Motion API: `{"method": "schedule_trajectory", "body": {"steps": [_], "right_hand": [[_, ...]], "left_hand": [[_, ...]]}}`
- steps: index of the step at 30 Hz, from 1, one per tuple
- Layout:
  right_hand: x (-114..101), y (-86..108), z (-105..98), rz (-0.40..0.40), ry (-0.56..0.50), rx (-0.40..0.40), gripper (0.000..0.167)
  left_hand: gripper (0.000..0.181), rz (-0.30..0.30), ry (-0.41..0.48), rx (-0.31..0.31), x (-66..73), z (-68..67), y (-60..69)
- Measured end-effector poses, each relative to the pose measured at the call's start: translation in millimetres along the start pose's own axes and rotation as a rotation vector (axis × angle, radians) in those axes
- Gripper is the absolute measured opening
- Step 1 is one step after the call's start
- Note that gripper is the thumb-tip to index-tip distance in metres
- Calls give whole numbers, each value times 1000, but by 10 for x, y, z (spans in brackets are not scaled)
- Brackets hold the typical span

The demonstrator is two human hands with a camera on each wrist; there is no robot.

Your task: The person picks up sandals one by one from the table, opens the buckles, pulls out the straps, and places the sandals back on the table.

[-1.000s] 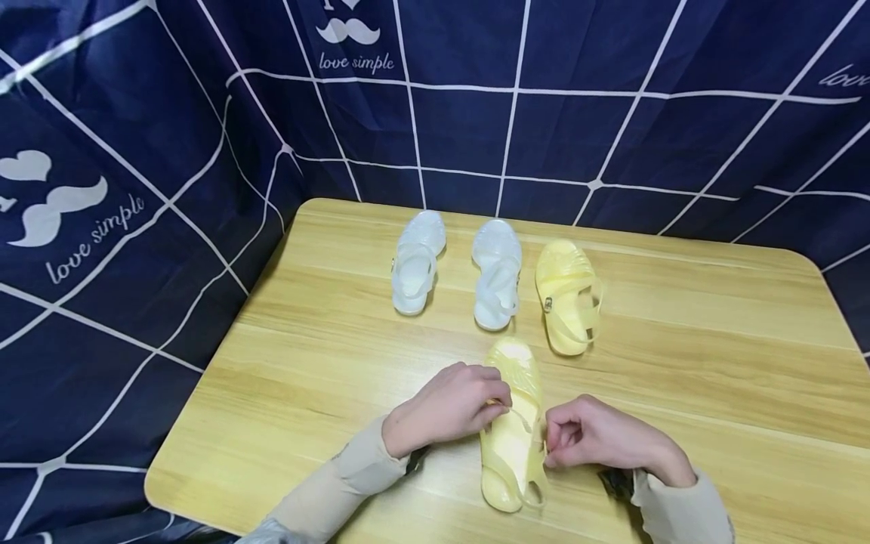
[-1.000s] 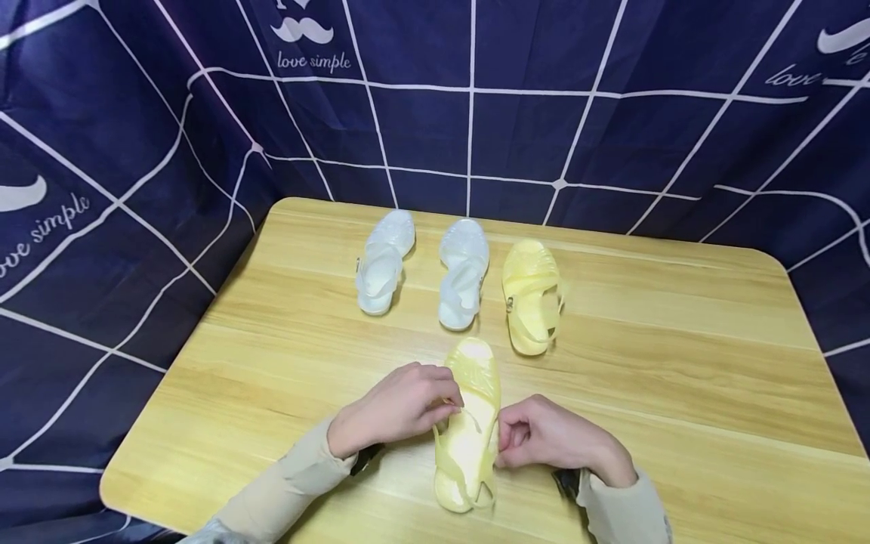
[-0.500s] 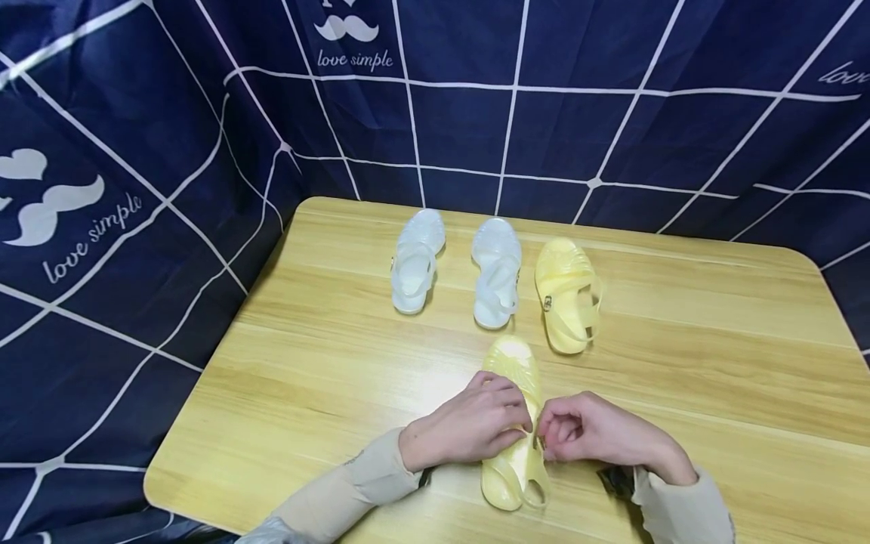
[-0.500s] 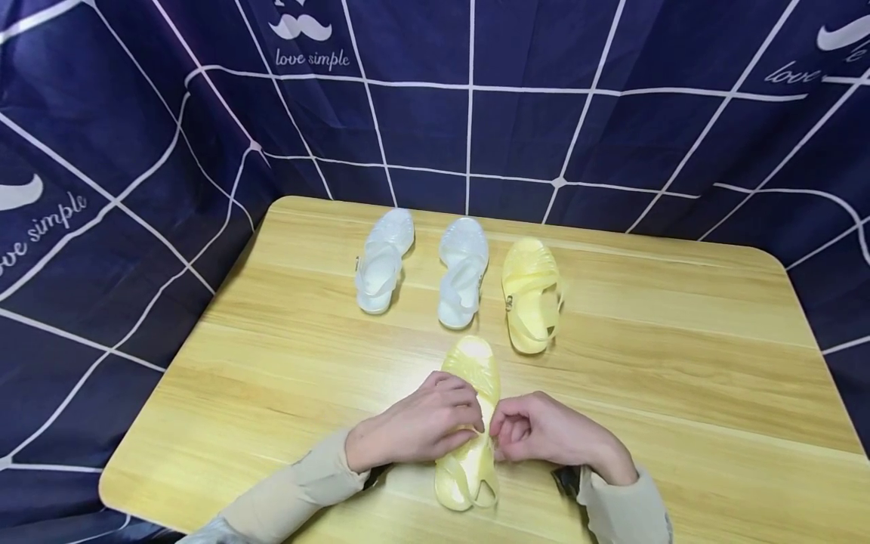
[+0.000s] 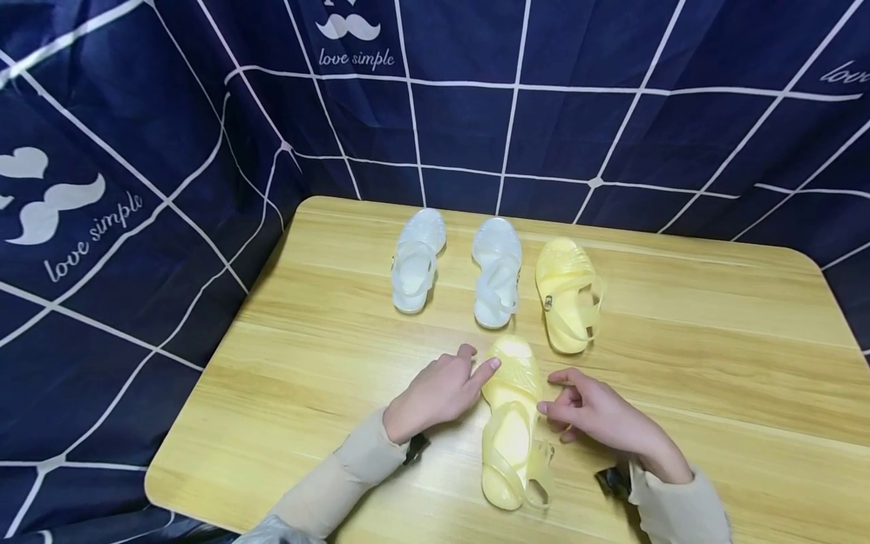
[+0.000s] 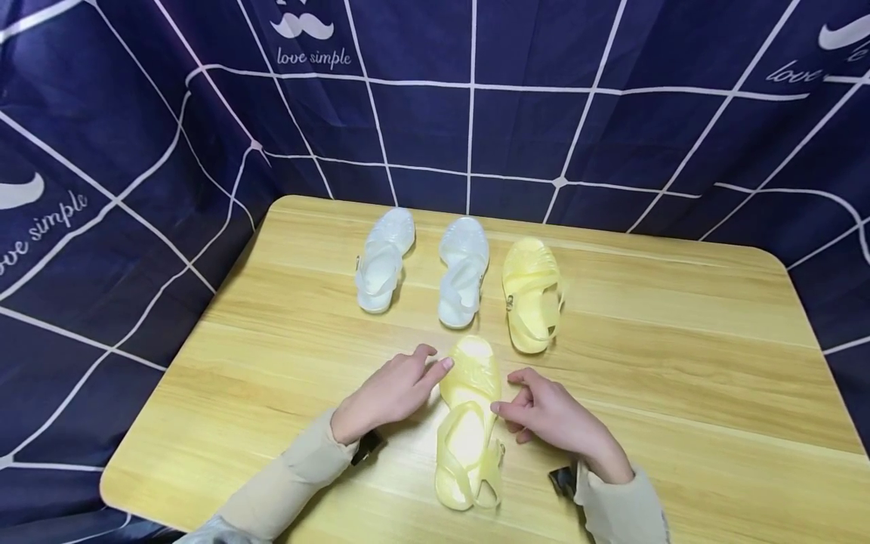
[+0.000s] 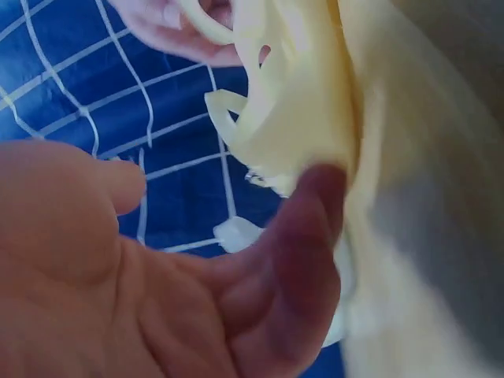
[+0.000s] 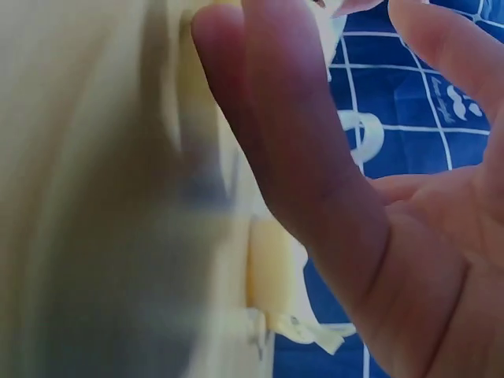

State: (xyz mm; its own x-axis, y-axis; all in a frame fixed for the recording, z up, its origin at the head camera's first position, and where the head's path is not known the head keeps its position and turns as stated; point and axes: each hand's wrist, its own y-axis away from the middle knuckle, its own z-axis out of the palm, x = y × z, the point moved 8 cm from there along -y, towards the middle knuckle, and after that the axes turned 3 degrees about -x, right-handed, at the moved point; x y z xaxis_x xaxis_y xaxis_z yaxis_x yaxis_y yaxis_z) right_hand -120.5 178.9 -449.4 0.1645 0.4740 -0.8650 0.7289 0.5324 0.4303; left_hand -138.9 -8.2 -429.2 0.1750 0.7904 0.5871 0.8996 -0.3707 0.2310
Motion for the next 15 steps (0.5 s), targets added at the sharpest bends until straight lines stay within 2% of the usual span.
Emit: {"method": "schedule_trajectory", "body": {"steps": [3,7,10,15], "right_hand": [[35,-35,56,39,-38,-20,79],[41,-67,123,51,-65,-39,83],[45,-80,140,61,-69,-27,85],[58,-95,149,53,-69,-4,81]], "left_hand": [[70,-45,88,-128,-91,109,-47],[64,-41,237,-254,-113,241,-72],[66,-43,290,-293,-113,294,-73],[61,-75,326,-301,-118,342,-60]]}}
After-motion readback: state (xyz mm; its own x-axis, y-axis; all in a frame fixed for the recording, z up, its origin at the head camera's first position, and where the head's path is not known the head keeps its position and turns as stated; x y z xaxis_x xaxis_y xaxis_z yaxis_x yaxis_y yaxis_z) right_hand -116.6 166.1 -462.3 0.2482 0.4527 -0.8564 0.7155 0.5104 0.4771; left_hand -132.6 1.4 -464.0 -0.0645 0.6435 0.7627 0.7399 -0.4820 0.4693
